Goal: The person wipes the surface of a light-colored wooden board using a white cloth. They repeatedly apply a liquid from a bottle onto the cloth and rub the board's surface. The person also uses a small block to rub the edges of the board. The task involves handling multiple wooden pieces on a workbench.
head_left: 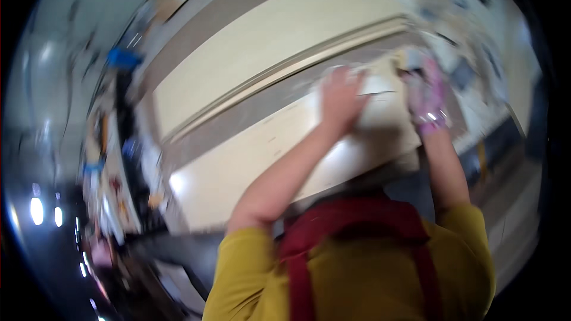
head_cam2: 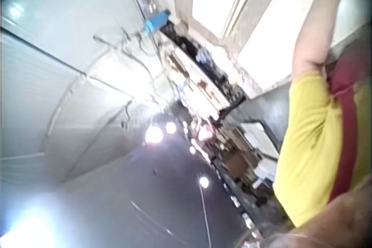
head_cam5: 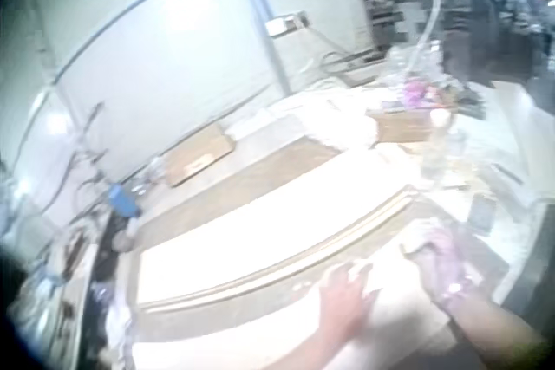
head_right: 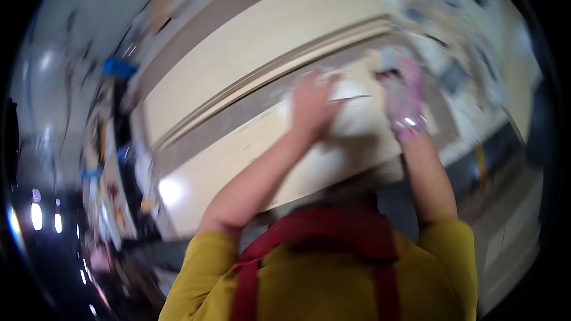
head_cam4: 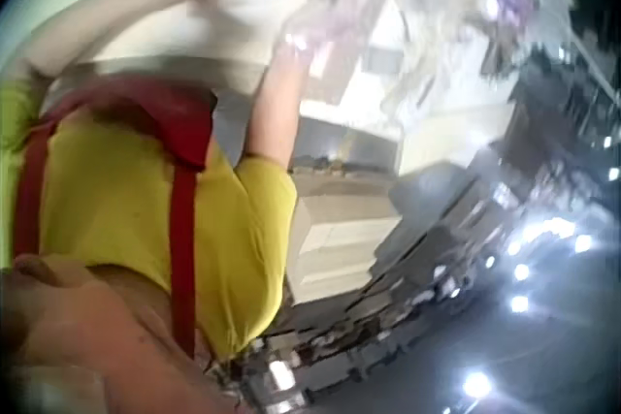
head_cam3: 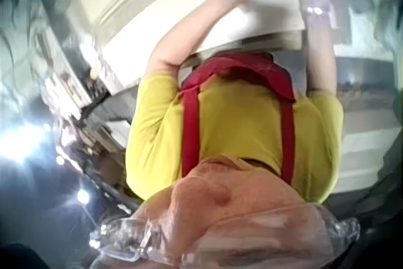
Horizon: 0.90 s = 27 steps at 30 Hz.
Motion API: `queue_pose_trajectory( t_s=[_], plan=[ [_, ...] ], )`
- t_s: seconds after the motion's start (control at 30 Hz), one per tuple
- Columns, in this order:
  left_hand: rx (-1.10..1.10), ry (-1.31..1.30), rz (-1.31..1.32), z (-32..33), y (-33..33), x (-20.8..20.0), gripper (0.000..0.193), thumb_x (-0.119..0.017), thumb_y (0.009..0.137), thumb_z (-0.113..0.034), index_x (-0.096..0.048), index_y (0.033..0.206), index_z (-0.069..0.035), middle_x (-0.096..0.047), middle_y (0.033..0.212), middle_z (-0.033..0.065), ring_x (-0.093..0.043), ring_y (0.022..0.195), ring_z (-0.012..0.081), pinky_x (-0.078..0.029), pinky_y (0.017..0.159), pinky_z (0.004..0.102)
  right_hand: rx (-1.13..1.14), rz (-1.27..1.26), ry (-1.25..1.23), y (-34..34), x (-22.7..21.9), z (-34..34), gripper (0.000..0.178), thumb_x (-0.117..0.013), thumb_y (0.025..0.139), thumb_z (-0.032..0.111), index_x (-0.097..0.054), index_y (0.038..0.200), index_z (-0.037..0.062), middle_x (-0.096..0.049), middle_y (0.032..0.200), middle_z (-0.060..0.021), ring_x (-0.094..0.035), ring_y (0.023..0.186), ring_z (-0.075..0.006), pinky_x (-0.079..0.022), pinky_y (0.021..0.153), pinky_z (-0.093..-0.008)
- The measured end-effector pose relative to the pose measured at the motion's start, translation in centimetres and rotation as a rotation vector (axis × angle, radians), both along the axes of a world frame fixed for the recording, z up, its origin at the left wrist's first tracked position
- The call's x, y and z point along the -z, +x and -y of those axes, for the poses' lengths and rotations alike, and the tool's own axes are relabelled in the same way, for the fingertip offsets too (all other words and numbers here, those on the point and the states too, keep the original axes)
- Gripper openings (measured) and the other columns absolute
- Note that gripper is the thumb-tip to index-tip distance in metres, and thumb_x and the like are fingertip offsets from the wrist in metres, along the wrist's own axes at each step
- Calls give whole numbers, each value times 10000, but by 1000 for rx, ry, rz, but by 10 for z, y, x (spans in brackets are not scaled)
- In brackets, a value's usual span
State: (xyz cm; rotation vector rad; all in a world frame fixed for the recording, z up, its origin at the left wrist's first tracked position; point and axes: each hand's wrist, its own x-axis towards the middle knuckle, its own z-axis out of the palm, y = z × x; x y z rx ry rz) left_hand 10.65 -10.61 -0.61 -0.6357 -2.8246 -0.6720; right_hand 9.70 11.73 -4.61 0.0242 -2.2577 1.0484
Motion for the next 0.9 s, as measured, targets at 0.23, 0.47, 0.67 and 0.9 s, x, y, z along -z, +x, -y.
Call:
queue_pose_trajectory(
  t_s=[0.23, 0.47, 0.67, 0.9],
  plan=[
    [-271, -66, -50, 143, 50, -6, 474, -663, 826, -304, -555, 1263, -156, -520, 1273, 158, -485, 1182, 347, -387, 965, 488, -207, 147, -1254, -3, -2, 17, 375, -573, 938, 144, -475, 1282, 28, -554, 1195, -123, -568, 1095, -246, -514, 910, -373],
    [-608, -268, -117, 389, 136, 6, 427, -665, 824, -319, -598, 1198, -122, -567, 1173, 178, -589, 986, 365, -488, 794, 460, -222, 96, -1122, -23, 37, -23, 378, -577, 940, 119, -461, 1283, 11, -585, 1184, -140, -600, 1062, -252, -542, 853, -345],
    [-1065, -147, -13, 538, 184, -22, 437, -540, 930, -393, -608, 1154, -24, -612, 1015, 252, -588, 958, 414, -469, 812, 484, -184, 85, -982, -30, 37, -30, 462, -588, 935, 133, -397, 1339, 17, -565, 1199, -144, -607, 1037, -246, -548, 817, -334],
    [-1109, 86, 115, 551, 256, -3, 467, -582, 917, -356, -577, 1161, 41, -600, 1021, 282, -567, 1016, 442, -447, 854, 477, -291, 140, -918, -43, 36, -31, 360, -582, 931, 134, -474, 1243, -8, -613, 1101, -150, -634, 923, -243, -554, 754, -320]
  ],
)
